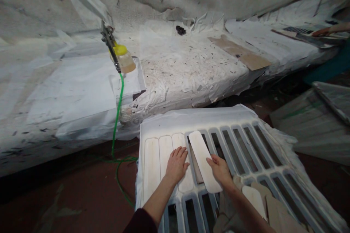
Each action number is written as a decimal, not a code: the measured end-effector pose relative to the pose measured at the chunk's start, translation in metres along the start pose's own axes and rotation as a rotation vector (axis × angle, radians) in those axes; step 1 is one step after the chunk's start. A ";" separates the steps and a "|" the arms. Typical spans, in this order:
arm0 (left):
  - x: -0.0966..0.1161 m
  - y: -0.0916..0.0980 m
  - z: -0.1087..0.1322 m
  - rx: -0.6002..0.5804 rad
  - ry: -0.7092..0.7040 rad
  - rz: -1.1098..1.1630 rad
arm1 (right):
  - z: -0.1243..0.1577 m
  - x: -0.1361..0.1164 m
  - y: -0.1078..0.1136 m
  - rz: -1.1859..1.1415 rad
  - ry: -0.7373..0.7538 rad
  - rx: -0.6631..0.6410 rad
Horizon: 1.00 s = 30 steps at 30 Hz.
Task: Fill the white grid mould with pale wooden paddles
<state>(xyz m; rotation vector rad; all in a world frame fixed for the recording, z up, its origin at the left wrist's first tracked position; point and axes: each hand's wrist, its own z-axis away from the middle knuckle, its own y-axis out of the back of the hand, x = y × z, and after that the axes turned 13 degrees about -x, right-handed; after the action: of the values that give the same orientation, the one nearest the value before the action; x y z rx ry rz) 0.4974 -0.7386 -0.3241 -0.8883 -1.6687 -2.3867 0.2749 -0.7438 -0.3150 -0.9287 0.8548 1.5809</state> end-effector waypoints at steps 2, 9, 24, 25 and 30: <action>0.000 -0.002 0.000 0.007 0.004 0.005 | -0.011 0.001 -0.002 -0.024 -0.010 -0.012; -0.003 -0.004 -0.002 0.019 0.002 0.017 | -0.019 0.009 -0.010 -0.029 -0.002 0.049; -0.002 -0.002 0.000 0.017 -0.004 0.014 | -0.018 0.029 -0.025 -0.138 -0.031 0.020; -0.002 -0.002 0.000 0.019 0.000 0.017 | -0.018 0.028 -0.023 -0.162 -0.043 0.002; 0.000 -0.002 -0.001 0.029 0.020 0.036 | -0.018 0.021 -0.022 -0.245 -0.078 -0.063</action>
<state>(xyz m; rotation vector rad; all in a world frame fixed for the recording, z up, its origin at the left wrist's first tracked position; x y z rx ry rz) 0.4957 -0.7388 -0.3262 -0.8788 -1.6616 -2.3338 0.2964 -0.7468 -0.3427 -0.9707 0.6147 1.4285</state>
